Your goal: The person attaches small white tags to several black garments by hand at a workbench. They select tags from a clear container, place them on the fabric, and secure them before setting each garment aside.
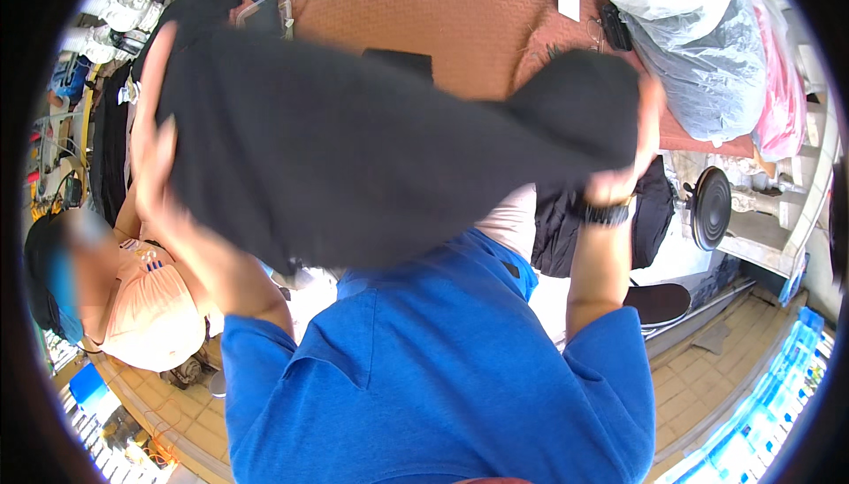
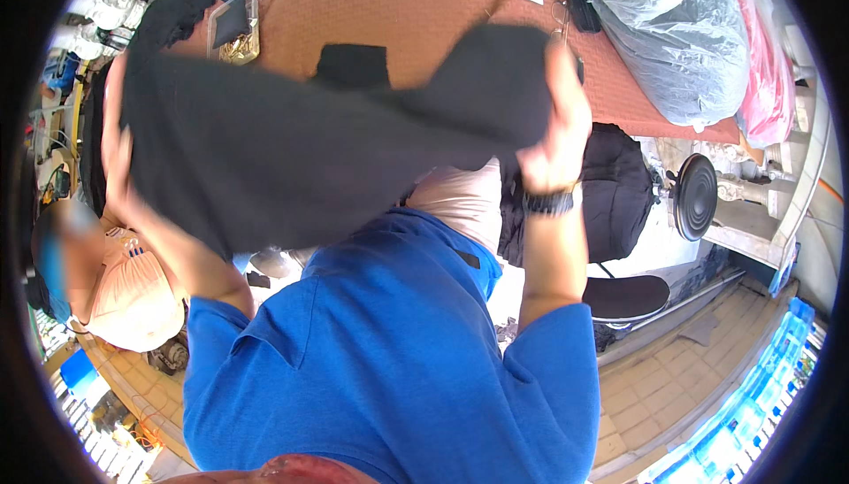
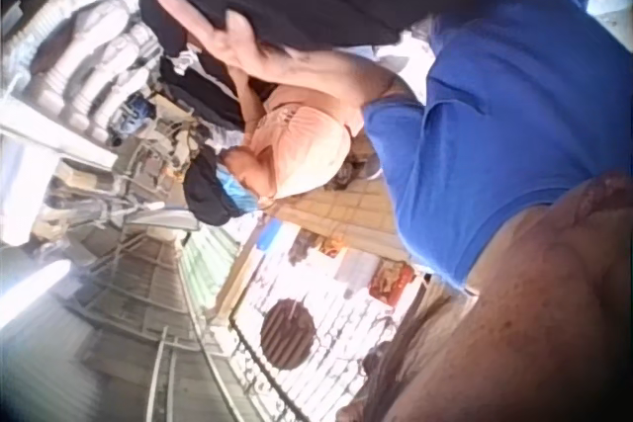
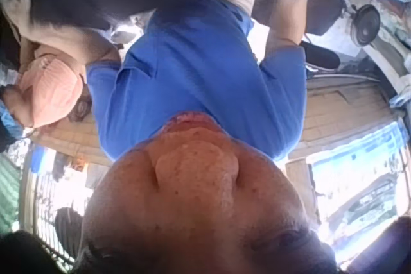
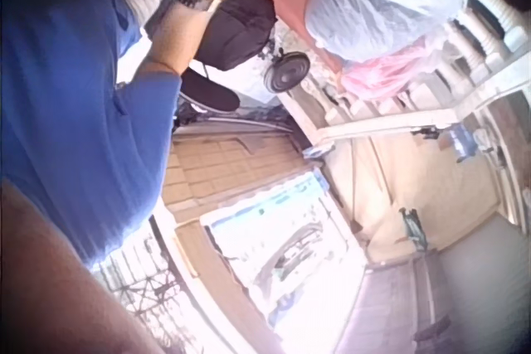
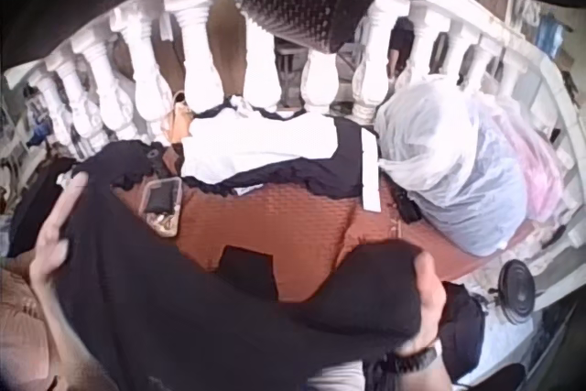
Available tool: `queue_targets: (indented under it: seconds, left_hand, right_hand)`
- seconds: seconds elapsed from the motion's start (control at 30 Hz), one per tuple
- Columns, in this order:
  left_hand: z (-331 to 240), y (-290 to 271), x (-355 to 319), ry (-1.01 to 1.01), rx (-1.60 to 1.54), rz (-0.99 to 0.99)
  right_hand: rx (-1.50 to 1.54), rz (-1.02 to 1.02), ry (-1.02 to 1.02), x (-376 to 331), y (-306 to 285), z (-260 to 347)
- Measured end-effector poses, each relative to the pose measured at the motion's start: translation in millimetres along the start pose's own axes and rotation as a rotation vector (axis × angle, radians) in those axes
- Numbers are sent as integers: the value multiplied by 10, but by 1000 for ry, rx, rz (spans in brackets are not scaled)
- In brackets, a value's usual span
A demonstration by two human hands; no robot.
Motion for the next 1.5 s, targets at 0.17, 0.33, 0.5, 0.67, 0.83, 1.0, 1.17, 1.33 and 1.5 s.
queue_targets:
  seconds: [0.17,0.33,0.5,0.67,0.83,1.0,1.17,1.33,1.5]
  left_hand:
    - [332,-87,915,140,-288,-53]
    - [-63,-447,1028,229,-140,-206]
    - [195,-558,448,-27,-156,-163]
    - [679,-771,-382,-385,-157,-175]
    - [1180,-788,-1115,-617,-38,-259]
    - [1421,-782,-1572,-716,0,-253]
    - [1358,-898,-1853,-982,-90,-242]
    - [1319,-1019,-2110,-1013,204,-56]
    - [1257,-873,-2079,-849,675,242]
  right_hand:
    - [-461,-5,-130,1372,185,647]
    - [-422,-17,-454,1251,1227,891]
    - [-364,191,-192,460,403,905]
    - [-579,-359,28,-371,-171,139]
    - [-535,-566,273,-1142,-603,-228]
    - [-713,-546,497,-1676,-720,-166]
    - [-1193,-457,1021,-1950,-762,-52]
    - [-1331,-234,1567,-2359,-1095,-210]
    - [-2282,19,1308,-2030,-933,-277]
Point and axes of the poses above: each hand's wrist, its own x-axis towards the middle knuckle, its own y-axis out of the palm, z = x × y, the point moved 1 cm from there along x, towards the middle knuckle, and after that the axes turned 15 degrees about -x, right-handed, at the moved point
